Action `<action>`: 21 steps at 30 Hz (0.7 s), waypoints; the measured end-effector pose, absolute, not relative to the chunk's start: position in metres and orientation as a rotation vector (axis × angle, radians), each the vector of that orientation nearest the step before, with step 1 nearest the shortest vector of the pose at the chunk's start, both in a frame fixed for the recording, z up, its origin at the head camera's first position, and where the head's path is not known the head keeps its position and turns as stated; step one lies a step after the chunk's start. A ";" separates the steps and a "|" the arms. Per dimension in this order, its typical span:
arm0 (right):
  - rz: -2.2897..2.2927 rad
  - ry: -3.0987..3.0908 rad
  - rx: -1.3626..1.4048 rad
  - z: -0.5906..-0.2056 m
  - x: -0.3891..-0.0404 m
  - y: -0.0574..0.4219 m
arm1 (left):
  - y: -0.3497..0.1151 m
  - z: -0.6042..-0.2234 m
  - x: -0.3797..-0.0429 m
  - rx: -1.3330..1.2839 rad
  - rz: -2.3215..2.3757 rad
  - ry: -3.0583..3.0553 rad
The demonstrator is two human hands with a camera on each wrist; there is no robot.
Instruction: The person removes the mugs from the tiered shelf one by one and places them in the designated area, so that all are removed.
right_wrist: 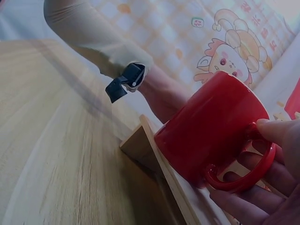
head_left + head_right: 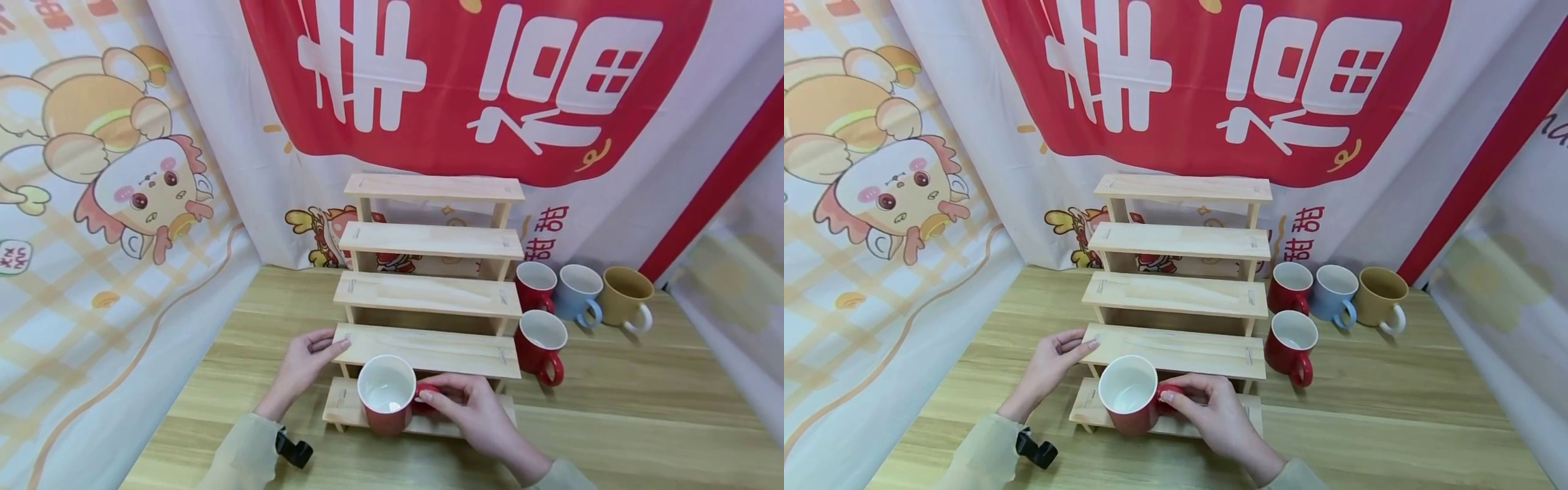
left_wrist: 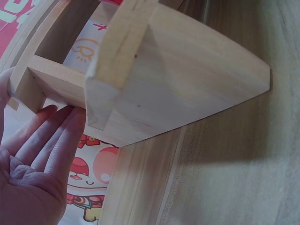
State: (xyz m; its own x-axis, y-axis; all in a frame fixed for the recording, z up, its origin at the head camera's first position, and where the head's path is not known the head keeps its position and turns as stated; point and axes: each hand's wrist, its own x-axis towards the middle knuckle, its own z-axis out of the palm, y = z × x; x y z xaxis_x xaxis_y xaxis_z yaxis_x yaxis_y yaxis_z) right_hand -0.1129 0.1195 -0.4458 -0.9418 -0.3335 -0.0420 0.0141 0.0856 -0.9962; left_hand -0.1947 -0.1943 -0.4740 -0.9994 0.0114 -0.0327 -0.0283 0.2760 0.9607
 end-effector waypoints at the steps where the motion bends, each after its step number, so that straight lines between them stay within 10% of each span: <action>1: -1.935 2.106 -0.321 -0.447 -0.113 0.120 | -0.194 -0.474 -0.194 -0.019 1.868 2.484; 21: -1.903 2.150 -0.427 -0.452 -0.119 0.122 | -0.194 -0.476 -0.197 -0.035 1.867 2.486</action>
